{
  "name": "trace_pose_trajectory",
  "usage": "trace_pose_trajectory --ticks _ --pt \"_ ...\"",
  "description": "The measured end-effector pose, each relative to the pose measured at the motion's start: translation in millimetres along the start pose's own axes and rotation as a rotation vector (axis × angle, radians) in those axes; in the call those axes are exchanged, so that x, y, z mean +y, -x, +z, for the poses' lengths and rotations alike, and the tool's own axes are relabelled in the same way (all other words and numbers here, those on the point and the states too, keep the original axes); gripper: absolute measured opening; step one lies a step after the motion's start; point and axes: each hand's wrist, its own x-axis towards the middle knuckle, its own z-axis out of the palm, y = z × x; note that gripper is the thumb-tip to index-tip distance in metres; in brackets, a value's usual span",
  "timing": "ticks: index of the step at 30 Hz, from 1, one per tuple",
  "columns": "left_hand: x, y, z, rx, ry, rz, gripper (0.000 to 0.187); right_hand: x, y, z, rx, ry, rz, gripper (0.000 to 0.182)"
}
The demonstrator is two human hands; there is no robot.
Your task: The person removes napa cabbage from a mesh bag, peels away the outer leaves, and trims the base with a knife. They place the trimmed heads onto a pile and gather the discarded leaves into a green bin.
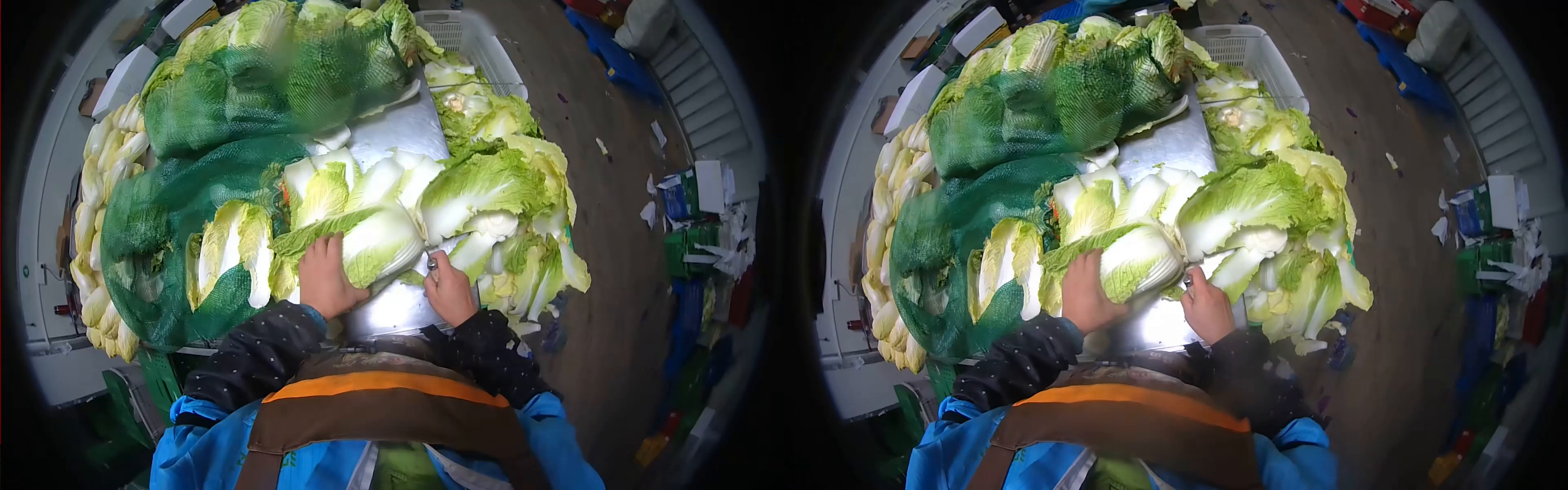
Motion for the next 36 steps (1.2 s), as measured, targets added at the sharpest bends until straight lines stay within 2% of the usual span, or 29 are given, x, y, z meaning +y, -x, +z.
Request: trace_pose_trajectory --ticks 2,7,9,11,14,17,19,20,21,22,23,25,27,29,30,32,33,34,35,36 --pt "-2.4 -5.4 -3.7 -0.054 0.016 -0.017 0.095 -4.9 -5.1 -1.6 -0.025 -0.003 0.015 0.027" --pt "-7.4 -11.5 -6.7 -0.047 0.050 0.003 0.092 -14.2 -15.2 -3.9 -0.067 -0.001 0.022 0.026" --pt "-9.5 -14.1 -4.2 -0.071 0.067 -0.004 0.091 -13.9 -15.0 1.0 -0.155 0.030 0.110 0.028" --pt "-8.2 -12.0 -0.7 0.025 0.057 0.040 0.088 -1.2 -22.0 15.1 -0.186 0.103 0.157 0.030" --pt "-9.9 -18.3 -5.9 -0.049 0.100 -0.010 0.086 -5.4 -30.0 5.6 -0.263 0.178 0.153 0.031" --pt "-9.6 -10.7 -0.1 0.024 0.083 0.041 0.085 -6.0 -29.9 2.2 -0.346 0.195 0.150 0.034" --pt "-2.3 -7.8 0.8 0.011 0.092 0.008 0.086 15.6 -36.8 21.1 -0.277 0.287 0.198 0.029" --pt "-1.8 -2.3 0.0 -0.027 0.070 -0.003 0.087 39.9 -34.2 39.9 -0.367 0.448 0.126 0.024" --pt "-5.5 -6.4 -1.5 -0.050 0.039 -0.007 0.089 33.4 -37.6 34.5 -0.393 0.463 0.115 0.022" --pt "-8.7 -7.9 2.2 0.055 0.052 0.075 0.091 36.8 -49.1 35.0 -0.334 0.440 0.114 0.021" --pt "-15.7 -7.4 0.5 0.027 0.052 0.062 0.091 38.5 -36.3 40.9 -0.312 0.405 0.143 0.021" --pt "-46.8 -41.9 -14.2 -0.189 0.380 0.057 0.092 17.9 -39.1 31.5 -0.335 0.403 0.219 0.029" --pt "-105.7 -102.7 -33.8 -0.474 0.705 -0.115 0.090 23.4 -39.2 33.6 -0.380 0.416 0.170 0.034" --pt "-112.9 -132.9 -60.9 -0.191 0.433 -0.233 0.086 22.4 -39.4 34.7 -0.350 0.451 0.191 0.023" --pt "-102.4 -137.8 -64.6 -0.199 0.425 -0.232 0.086 22.5 -38.5 35.2 -0.339 0.460 0.186 0.024" --pt "-75.6 -145.3 -61.9 -0.380 0.411 -0.357 0.085 23.5 -34.0 38.2 -0.341 0.438 0.205 0.025" --pt "-93.7 -154.0 -47.8 -0.369 0.411 -0.347 0.085 26.1 -38.8 37.6 -0.326 0.425 0.213 0.026" --pt "-125.4 -165.8 -19.8 -0.498 0.604 -0.169 0.084 44.3 -36.9 45.4 -0.219 0.419 0.143 0.021" --pt "-141.4 -177.3 -6.1 -0.629 0.788 0.019 0.082 43.1 -45.1 34.2 -0.201 0.421 0.137 0.021" --pt "-134.1 -174.3 -11.5 -0.633 0.817 -0.011 0.076 34.9 -48.9 19.2 -0.381 0.070 0.370 0.017"
